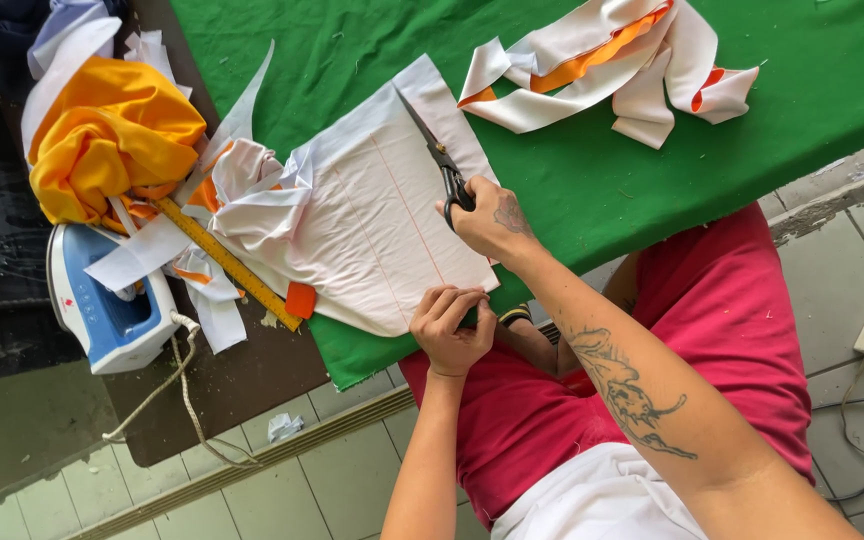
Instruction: Marking lines on a piece of fabric with a ruler and chalk, then cutting the fabric into strips using scissors.
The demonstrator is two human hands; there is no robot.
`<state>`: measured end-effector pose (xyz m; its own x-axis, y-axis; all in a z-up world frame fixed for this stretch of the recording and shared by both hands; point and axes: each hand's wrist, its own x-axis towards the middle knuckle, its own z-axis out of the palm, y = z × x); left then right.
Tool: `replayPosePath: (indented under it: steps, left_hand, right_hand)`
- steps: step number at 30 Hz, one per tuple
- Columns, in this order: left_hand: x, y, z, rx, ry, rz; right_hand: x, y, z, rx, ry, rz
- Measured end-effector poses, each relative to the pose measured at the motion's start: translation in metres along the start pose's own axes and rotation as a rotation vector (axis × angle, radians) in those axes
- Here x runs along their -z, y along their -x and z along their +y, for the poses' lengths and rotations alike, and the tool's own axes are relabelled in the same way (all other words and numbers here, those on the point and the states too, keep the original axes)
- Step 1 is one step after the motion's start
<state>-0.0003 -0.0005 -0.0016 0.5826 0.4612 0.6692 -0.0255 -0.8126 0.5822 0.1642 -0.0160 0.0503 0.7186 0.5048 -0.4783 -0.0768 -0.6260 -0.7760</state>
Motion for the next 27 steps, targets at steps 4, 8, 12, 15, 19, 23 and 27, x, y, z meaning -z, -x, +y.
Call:
replayPosePath:
  steps: [4,8,12,15,19,23,27]
  left_hand:
    - [0.000,-0.002,0.000,0.006,0.008,-0.012]
    - [0.000,-0.002,0.001,0.005,0.012,-0.018]
    - [0.000,-0.001,0.000,0.014,0.008,-0.018]
    - [0.000,0.001,0.000,0.015,0.006,-0.019]
    - [-0.003,0.003,-0.002,0.014,0.018,-0.008]
    - [-0.002,0.003,-0.003,0.013,0.013,-0.008]
    - [-0.003,0.003,-0.003,-0.006,0.008,-0.011]
  right_hand:
    - [0.005,-0.003,-0.018,-0.028,0.016,0.007]
    - [-0.004,-0.014,-0.021,-0.036,0.004,0.015]
    - [-0.008,-0.024,-0.014,-0.016,0.006,-0.020]
    - [-0.011,-0.031,-0.006,-0.001,0.021,-0.037]
    - [-0.012,-0.036,0.000,0.017,-0.008,-0.008]
    - [-0.017,-0.043,0.001,0.036,0.004,-0.009]
    - [-0.005,-0.047,-0.009,0.020,-0.252,0.043]
